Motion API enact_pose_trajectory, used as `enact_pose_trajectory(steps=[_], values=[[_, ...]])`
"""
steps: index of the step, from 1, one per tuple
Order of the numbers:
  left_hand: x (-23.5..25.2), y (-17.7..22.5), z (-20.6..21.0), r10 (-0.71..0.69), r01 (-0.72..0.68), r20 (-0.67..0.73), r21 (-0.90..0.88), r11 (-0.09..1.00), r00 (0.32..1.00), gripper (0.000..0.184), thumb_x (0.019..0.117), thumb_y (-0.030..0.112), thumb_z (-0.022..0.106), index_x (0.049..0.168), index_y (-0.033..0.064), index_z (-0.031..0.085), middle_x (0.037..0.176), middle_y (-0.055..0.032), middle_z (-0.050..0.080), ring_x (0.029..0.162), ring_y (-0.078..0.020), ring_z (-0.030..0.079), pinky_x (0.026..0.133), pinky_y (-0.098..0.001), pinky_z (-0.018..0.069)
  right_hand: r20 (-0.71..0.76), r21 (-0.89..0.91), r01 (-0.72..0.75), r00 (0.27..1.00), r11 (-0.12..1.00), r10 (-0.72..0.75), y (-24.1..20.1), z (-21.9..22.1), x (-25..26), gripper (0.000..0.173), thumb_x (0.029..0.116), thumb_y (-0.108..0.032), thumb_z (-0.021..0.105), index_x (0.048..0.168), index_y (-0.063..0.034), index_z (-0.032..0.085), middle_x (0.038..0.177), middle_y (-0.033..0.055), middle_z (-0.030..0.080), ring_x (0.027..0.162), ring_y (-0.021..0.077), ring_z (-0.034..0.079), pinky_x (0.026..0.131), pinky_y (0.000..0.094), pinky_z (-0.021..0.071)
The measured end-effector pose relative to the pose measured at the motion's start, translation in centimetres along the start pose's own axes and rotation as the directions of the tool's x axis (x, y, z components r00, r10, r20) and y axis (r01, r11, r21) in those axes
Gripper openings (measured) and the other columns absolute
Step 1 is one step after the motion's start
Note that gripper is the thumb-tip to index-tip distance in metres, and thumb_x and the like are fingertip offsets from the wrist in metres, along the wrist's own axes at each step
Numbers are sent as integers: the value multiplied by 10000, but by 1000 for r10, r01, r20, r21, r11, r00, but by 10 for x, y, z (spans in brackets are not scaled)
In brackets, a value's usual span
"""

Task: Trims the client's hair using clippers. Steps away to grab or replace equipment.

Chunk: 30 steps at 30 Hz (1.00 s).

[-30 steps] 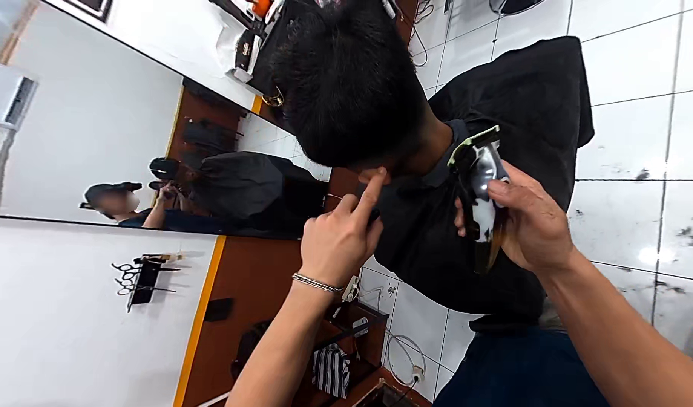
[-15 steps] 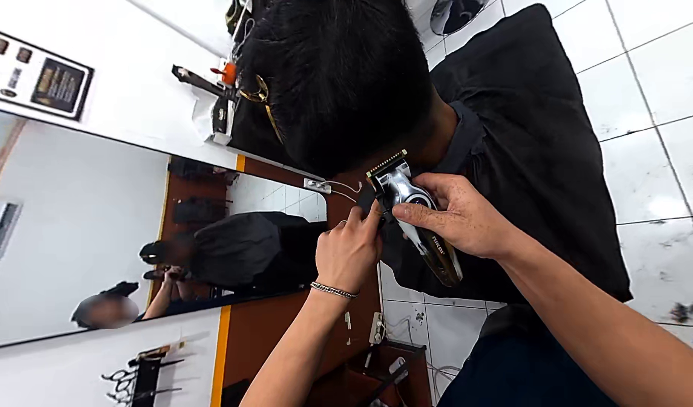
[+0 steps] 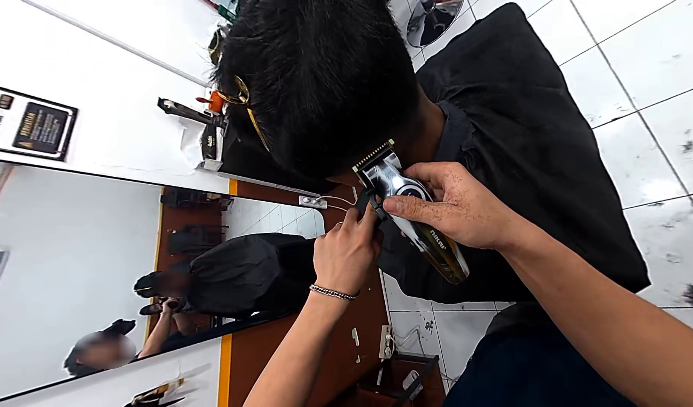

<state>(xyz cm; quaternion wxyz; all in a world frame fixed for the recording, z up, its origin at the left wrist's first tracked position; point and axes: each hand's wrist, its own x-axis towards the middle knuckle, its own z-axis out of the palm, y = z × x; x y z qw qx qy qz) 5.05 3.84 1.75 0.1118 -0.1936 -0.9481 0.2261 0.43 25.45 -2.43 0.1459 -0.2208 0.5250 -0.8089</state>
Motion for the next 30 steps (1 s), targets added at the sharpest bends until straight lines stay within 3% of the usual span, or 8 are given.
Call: enact_pose_trajectory(steps=[2,6,10,14,17,21,25,30], values=[[1,-1,1,-3,3,5,0,1000,1000,391,937,208,599,1309,123,684,830,-162,656,559,-332,639,423,-449,444,-8,-9,1,1000,1000,-1,1,-1,1,311,974,-297,706,1083,-8,674,810,44,721,686,84,707,639,239,612],[0,-1,2,-15,15,26,-4,1000,1000,300,916,211,622,1153,63,732,847,-180,677,583,-355,662,433,-476,469,-27,-76,18,999,997,-20,-4,-1,3,312,964,-333,711,1069,-40,677,808,16,696,699,53,675,636,219,573],[0,-3,4,-8,8,6,-1,1000,1000,373,952,225,588,1286,102,699,845,-168,674,570,-343,652,427,-464,458,-23,-101,-17,1000,995,14,3,-3,3,325,960,-353,718,1054,-44,679,794,13,694,682,43,670,620,210,565],[0,-3,5,-2,2,1,12,1000,1000,278,928,225,607,1130,75,725,817,-167,669,568,-341,657,423,-460,455,-22,-99,8,1000,995,-10,-1,-2,5,328,964,-368,706,1054,-53,679,799,4,690,693,41,667,623,214,562],[1,-4,4,3,-3,-2,10,1000,1000,380,949,230,591,1297,112,692,830,-163,675,562,-333,652,425,-455,455,-19,-100,-17,1000,995,15,5,-4,3,331,965,-371,708,1038,-49,678,784,13,689,676,49,666,610,219,562],[0,-3,5,-4,4,3,16,1000,1000,308,937,226,592,1171,73,721,821,-167,678,564,-340,660,424,-461,460,-31,-99,11,999,995,-14,-1,-3,5,329,967,-371,698,1061,-56,678,798,5,685,691,45,663,622,219,559],[0,-3,4,6,-6,-7,12,1000,1000,411,928,208,595,1311,92,690,815,-169,683,560,-341,658,425,-459,460,-33,-113,-12,999,994,9,5,-6,3,312,970,-362,700,1016,-54,677,764,7,672,657,45,648,596,220,543],[-1,-2,4,7,-7,1,23,1000,1000,320,920,213,596,1174,64,722,801,-159,676,564,-337,662,422,-460,458,-38,-106,3,999,994,-7,1,-3,4,331,963,-385,699,1035,-63,676,781,5,670,674,51,649,604,230,545]])
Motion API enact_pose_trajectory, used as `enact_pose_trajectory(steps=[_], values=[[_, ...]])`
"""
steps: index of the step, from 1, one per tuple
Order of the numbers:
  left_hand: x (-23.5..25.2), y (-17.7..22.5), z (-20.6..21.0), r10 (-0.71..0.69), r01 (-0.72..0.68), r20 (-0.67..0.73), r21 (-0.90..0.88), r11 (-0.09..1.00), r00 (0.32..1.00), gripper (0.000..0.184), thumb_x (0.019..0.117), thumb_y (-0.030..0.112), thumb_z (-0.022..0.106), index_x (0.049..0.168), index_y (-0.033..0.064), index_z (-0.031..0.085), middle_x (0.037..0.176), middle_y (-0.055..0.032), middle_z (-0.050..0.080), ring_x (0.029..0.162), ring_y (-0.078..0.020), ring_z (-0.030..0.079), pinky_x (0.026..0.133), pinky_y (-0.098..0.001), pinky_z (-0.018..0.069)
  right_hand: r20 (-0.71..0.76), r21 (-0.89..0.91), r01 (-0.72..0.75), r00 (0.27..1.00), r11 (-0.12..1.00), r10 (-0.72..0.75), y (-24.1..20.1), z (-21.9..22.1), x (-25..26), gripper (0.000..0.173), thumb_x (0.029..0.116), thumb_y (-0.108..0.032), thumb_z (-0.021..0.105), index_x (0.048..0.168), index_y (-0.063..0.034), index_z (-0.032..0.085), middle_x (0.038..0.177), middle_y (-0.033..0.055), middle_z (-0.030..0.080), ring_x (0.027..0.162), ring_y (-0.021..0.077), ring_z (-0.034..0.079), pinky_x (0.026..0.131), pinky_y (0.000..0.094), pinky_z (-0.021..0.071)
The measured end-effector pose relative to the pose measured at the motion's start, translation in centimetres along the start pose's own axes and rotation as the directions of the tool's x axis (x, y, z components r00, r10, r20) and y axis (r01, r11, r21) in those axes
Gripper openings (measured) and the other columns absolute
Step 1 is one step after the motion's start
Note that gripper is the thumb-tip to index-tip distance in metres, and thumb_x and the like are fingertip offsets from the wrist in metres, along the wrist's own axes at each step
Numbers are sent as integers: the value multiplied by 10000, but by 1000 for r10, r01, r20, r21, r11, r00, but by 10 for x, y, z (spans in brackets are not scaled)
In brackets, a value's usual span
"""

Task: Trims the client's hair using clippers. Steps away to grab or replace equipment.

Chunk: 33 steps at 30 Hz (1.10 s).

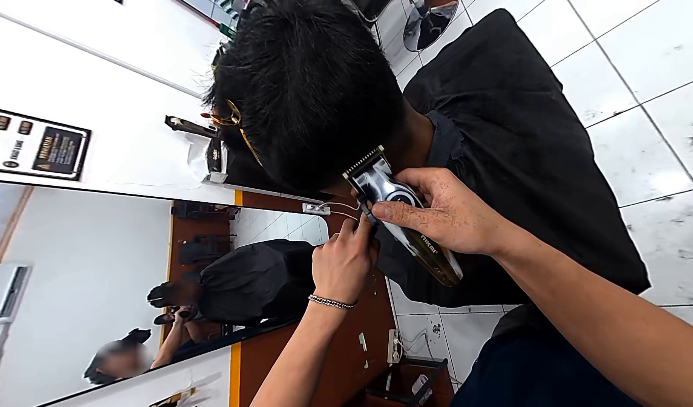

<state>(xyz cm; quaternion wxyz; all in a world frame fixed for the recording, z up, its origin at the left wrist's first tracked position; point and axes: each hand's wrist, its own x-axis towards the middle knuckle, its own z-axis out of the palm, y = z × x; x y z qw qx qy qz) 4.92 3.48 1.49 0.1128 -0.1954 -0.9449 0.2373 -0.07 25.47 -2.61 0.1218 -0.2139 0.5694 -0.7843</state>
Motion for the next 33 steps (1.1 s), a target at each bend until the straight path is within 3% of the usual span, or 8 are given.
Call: enact_pose_trajectory(steps=[7,10,14,18,22,26,30,33], values=[[0,1,-1,-4,4,0,6,1000,1000,248,921,223,602,1050,45,716,807,-156,676,576,-337,670,426,-466,468,-3,-10,-9,1000,1000,9,-4,0,1,333,967,-396,698,1023,-69,675,774,2,661,670,52,638,602,235,532],[1,1,-2,-6,6,0,5,1000,1000,367,925,212,588,1247,80,706,814,-156,688,579,-338,673,429,-462,466,9,-31,-36,999,999,37,6,-1,0,358,964,-416,698,1022,-63,681,783,11,668,679,63,646,618,253,541],[2,2,-2,-2,2,1,14,1000,1000,230,909,214,606,1022,48,719,806,-155,678,584,-334,675,428,-455,465,4,-21,-9,1000,1000,9,-6,0,3,358,966,-410,697,1043,-61,674,790,5,659,684,54,637,614,238,532],[2,1,-2,-6,6,4,11,1000,1000,342,913,208,592,1195,65,721,780,-153,683,572,-335,672,427,-461,461,8,-40,-46,999,998,46,4,-1,1,377,957,-435,702,1031,-66,676,783,10,666,680,63,642,614,258,533],[1,3,-3,-13,13,19,10,1000,1000,221,906,221,608,992,57,727,818,-160,689,595,-344,682,435,-471,473,5,-35,-19,1000,999,19,-12,-1,3,373,964,-428,694,1065,-69,673,793,1,660,681,53,635,612,245,530],[2,1,-2,-8,8,11,22,1000,1000,342,914,218,583,1178,60,731,794,-153,690,577,-338,675,429,-462,466,11,-48,-43,999,998,44,2,-3,1,387,961,-452,690,1017,-70,678,766,8,655,664,70,631,602,268,522],[2,2,-6,3,-3,26,35,999,1000,230,904,237,602,891,33,708,784,-162,685,593,-343,685,437,-473,476,12,-25,8,1000,1000,-8,-11,1,5,378,959,-440,696,1039,-71,674,785,4,651,691,68,634,616,276,530],[2,1,-8,-3,1,43,48,999,999,312,915,237,588,1074,18,742,794,-155,699,589,-336,683,437,-466,477,50,-50,-31,998,998,34,3,-4,4,380,965,-448,691,991,-69,681,759,10,643,673,74,623,610,281,516]])
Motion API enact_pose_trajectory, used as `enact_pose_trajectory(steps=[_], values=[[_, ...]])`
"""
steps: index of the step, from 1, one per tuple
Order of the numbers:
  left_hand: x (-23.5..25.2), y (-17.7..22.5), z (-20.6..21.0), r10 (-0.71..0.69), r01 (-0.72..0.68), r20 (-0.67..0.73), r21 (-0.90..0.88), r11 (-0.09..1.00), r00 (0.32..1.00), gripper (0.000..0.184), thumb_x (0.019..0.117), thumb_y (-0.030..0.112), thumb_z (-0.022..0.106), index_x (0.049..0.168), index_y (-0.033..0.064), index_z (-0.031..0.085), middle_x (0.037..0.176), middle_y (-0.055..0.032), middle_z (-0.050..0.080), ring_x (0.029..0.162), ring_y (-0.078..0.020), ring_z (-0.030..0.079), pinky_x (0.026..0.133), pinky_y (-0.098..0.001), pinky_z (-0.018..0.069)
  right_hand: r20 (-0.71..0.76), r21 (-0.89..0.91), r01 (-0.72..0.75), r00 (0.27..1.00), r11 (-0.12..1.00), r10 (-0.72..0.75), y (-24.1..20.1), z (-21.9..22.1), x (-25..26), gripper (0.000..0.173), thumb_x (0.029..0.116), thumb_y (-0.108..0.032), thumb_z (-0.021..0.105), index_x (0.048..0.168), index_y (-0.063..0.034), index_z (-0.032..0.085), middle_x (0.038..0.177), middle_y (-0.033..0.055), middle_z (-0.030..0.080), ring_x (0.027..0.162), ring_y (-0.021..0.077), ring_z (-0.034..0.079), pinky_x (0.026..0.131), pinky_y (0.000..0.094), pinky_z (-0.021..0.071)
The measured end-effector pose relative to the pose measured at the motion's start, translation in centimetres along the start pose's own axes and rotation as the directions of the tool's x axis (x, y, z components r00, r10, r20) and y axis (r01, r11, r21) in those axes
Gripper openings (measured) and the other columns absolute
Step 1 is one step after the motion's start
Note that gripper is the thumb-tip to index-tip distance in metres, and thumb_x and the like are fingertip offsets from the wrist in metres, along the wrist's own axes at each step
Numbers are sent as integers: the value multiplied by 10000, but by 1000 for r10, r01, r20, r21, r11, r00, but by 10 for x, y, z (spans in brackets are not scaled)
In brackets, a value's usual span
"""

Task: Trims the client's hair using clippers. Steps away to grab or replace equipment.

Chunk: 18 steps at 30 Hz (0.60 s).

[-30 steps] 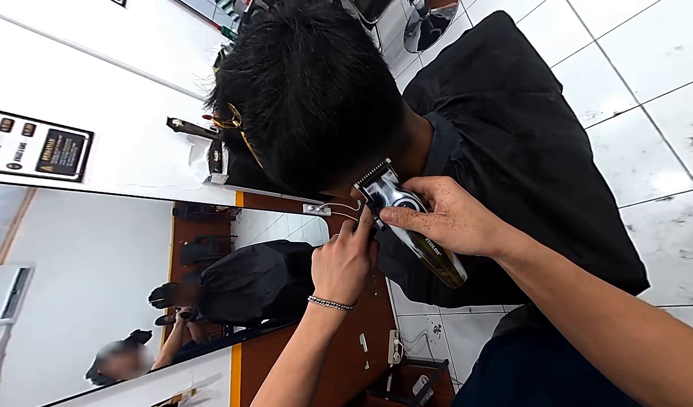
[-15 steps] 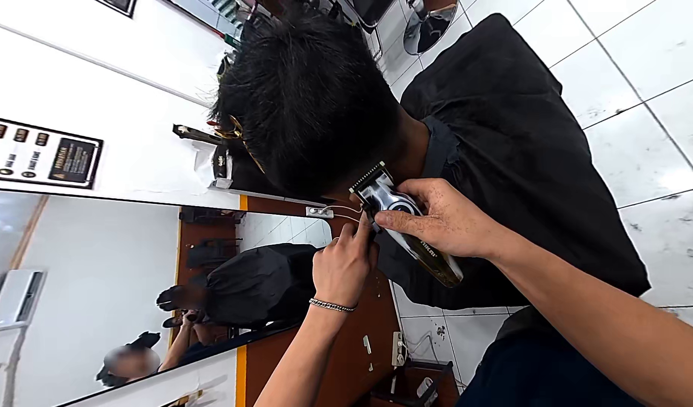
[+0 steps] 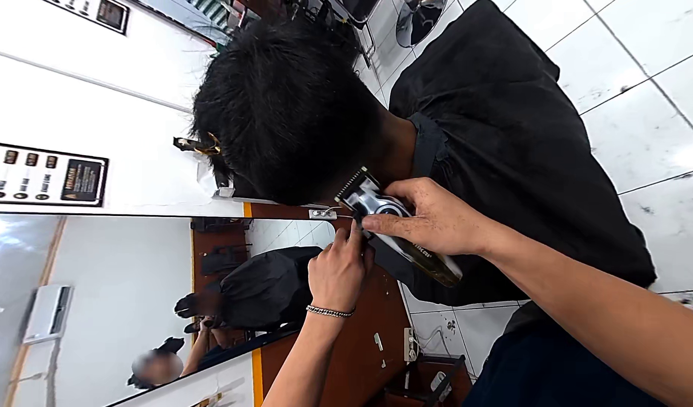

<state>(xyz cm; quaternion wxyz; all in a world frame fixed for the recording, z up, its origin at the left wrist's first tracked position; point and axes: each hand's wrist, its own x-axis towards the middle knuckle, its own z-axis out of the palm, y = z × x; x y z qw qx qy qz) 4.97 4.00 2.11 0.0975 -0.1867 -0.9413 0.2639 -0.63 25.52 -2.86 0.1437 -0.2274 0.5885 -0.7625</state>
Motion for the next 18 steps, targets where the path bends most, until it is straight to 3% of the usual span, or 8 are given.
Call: enact_pose_trajectory(steps=[1,4,5,8,12,15,18], values=[[0,0,0,-3,3,7,7,1000,1000,328,923,242,581,1111,25,741,802,-152,700,590,-332,683,439,-461,476,-2,1,-2,1000,1000,2,1,-1,1,387,965,-459,686,986,-72,681,753,6,637,668,72,617,606,280,510],[1,1,-2,-6,6,19,20,1000,1000,252,930,254,578,962,42,711,818,-151,697,597,-328,683,438,-458,473,-16,37,54,998,998,-53,-5,-4,3,373,975,-451,674,978,-78,681,736,-9,618,645,53,597,575,252,492],[2,0,-2,-3,2,18,21,1000,1000,259,924,240,576,995,35,717,825,-155,702,596,-329,685,436,-458,474,-7,43,58,998,997,-57,-4,-7,3,361,979,-438,674,969,-77,680,734,-7,616,640,53,593,574,250,489],[3,0,-4,-6,5,28,20,1000,1000,424,904,210,579,1269,26,692,838,-165,709,589,-336,680,440,-459,469,24,49,2,1000,999,-3,9,-12,2,370,984,-440,671,959,-70,689,739,7,631,650,68,608,589,267,499],[3,1,-5,-12,10,39,44,999,999,339,911,236,586,1151,31,710,826,-153,698,591,-323,680,435,-454,467,11,101,56,998,993,-57,4,-17,6,357,986,-427,670,963,-71,688,742,-1,638,651,55,617,588,243,510],[3,2,-6,-15,13,39,53,999,999,452,915,217,581,1310,17,669,819,-157,695,583,-329,674,438,-451,470,46,79,18,999,997,-22,15,-21,5,361,993,-412,669,964,-53,689,750,14,633,662,70,609,602,268,500],[4,3,-6,-25,22,43,63,998,999,412,914,246,580,1242,20,684,811,-146,690,585,-324,675,435,-448,466,22,122,63,998,991,-66,9,-24,8,350,985,-414,677,955,-66,686,737,-2,633,647,46,608,583,236,500]])
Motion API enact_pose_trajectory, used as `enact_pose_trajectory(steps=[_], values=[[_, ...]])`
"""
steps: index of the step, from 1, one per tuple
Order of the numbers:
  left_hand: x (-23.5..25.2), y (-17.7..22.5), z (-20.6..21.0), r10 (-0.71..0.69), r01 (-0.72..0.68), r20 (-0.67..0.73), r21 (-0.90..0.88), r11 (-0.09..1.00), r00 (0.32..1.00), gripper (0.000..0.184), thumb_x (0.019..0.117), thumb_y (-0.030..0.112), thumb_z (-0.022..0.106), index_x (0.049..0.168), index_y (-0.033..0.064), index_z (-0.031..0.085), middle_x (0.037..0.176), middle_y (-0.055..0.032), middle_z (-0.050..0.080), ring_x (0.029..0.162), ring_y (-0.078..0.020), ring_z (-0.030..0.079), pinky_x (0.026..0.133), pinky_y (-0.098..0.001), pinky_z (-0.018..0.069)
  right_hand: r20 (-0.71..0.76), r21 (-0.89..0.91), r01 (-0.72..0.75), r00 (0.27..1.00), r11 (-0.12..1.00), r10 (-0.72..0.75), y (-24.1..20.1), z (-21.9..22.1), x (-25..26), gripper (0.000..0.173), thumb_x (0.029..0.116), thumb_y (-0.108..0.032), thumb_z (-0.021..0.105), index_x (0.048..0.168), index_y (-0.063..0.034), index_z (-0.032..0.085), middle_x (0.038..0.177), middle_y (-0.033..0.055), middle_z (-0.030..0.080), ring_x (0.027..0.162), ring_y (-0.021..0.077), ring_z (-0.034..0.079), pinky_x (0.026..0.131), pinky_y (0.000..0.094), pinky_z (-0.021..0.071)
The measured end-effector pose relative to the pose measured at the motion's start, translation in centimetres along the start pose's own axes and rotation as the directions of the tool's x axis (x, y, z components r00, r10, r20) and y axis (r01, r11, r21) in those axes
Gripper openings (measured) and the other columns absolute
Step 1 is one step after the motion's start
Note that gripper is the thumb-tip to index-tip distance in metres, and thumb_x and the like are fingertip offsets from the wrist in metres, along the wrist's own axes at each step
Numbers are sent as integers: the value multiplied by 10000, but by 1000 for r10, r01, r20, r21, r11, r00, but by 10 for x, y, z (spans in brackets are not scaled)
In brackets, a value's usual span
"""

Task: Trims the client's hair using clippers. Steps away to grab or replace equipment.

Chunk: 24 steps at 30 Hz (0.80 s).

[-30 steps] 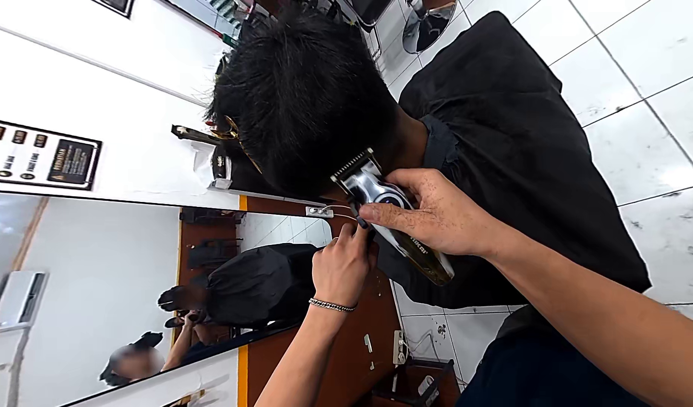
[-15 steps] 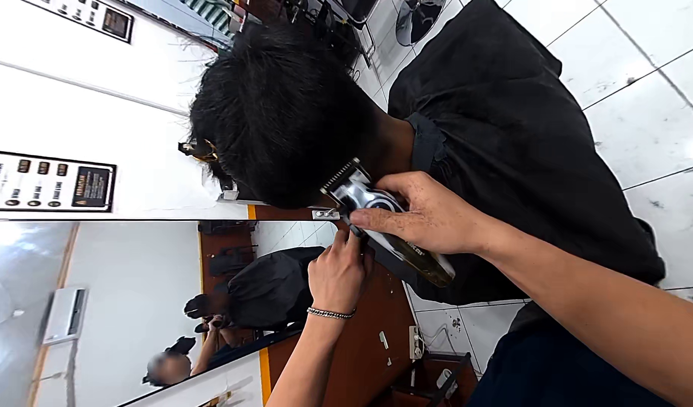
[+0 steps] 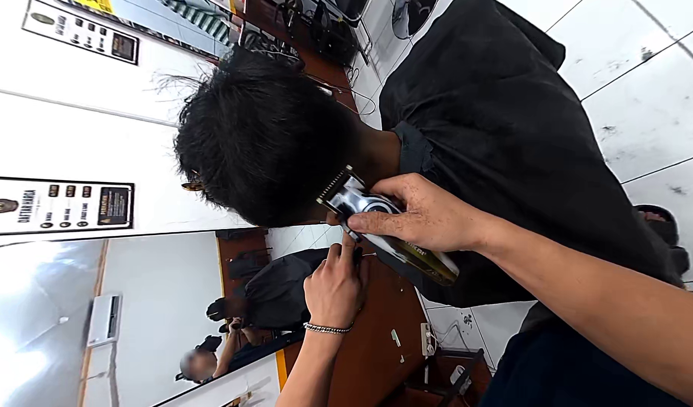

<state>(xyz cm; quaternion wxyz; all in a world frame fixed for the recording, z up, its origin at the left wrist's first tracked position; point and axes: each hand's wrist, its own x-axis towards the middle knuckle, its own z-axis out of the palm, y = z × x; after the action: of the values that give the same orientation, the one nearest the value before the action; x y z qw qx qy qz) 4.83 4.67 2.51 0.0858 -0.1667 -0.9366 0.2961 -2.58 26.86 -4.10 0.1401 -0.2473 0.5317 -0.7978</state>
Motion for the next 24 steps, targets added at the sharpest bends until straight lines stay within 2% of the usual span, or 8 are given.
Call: enact_pose_trajectory(steps=[1,4,8,11,15,18,22,24], values=[[0,0,-1,-6,6,9,5,1000,1000,412,918,250,579,1244,19,680,809,-143,687,589,-323,676,437,-453,467,5,9,11,1000,1000,-11,-1,-1,1,344,988,-407,676,961,-64,683,743,-2,632,652,43,608,587,228,502],[-2,-1,-4,-10,9,26,10,1000,1000,516,918,230,584,1386,16,622,801,-140,680,582,-316,664,441,-451,466,39,-29,-39,998,999,40,3,-5,0,356,992,-412,670,962,-58,682,753,11,630,661,62,605,600,257,496],[-2,1,-5,-15,15,22,11,1000,1000,491,907,224,592,1339,-2,646,779,-141,674,571,-320,664,435,-444,468,41,18,24,999,1000,-24,-1,-10,4,334,992,-389,674,943,-58,681,732,-1,627,641,42,601,575,223,492],[-3,0,-5,-19,19,39,20,1000,999,574,919,227,585,1451,12,569,800,-134,679,561,-310,652,432,-437,459,64,-36,-11,998,999,14,7,-16,4,344,988,-396,678,960,-54,686,743,4,617,647,54,584,586,243,476],[-3,4,-5,-26,25,34,18,1000,999,548,901,217,597,1398,-14,604,800,-141,685,559,-308,654,428,-435,460,75,-11,54,996,998,-53,-2,-22,9,314,990,-365,676,952,-53,687,751,-4,623,663,40,592,597,227,485],[-4,3,-6,-30,29,51,15,999,998,610,907,212,596,1473,-8,537,828,-150,692,560,-312,651,432,-442,462,99,-55,-2,995,998,7,7,-27,7,315,994,-368,668,953,-56,690,744,0,613,651,52,580,587,243,471],[-5,4,-4,-30,29,35,16,999,999,573,894,210,598,1426,-3,587,791,-146,678,543,-306,643,424,-434,455,69,-84,5,998,996,1,-6,-25,8,342,979,-423,677,978,-81,680,767,-10,619,678,52,594,603,252,484],[-4,3,-4,-30,29,27,11,1000,999,589,899,206,591,1454,11,565,788,-143,672,542,-301,638,423,-428,451,71,-139,-29,997,990,39,-3,-25,6,344,976,-422,679,974,-78,676,756,-4,602,665,70,577,597,275,469]])
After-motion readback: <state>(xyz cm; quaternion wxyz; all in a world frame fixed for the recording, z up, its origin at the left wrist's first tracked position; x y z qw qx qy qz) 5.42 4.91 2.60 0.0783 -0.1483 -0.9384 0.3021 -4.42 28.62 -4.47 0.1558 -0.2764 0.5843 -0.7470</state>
